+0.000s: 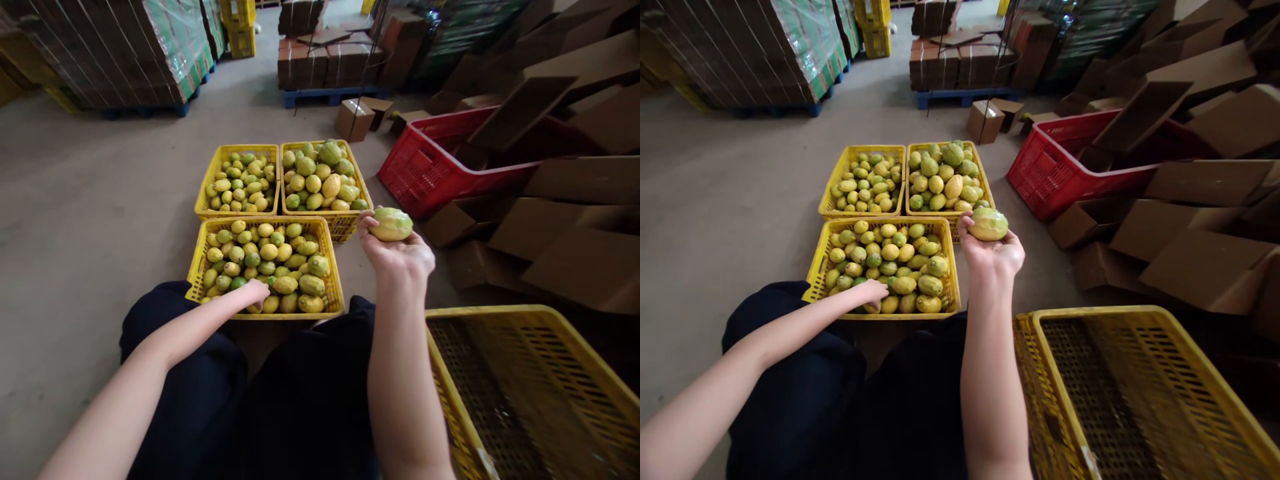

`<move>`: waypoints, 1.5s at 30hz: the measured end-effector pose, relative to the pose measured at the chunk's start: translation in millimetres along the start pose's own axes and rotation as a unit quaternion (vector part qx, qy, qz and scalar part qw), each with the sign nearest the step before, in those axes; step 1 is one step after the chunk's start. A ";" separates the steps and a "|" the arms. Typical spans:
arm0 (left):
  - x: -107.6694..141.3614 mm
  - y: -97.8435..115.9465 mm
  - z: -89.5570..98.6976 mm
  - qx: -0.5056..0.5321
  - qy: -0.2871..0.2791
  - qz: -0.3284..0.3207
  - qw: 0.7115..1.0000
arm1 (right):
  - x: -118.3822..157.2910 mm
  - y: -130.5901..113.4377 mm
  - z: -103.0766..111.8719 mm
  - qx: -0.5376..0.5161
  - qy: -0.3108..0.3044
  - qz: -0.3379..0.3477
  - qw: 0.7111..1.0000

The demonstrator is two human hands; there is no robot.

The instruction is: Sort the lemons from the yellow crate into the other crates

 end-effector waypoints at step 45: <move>-10.7 -205.7 11.8 -0.029 0.216 0.195 0.956 | 21.8 39.5 -147.7 -0.364 0.119 -0.240 0.892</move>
Point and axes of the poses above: each hand's wrist, its own x-axis away from the middle knuckle, its own z-axis out of the back of the hand, y = z × x, the point moved 7 cm from there along -x, towards the middle knuckle, and after that the axes turned 9 degrees about -y, right-handed, at the moved point
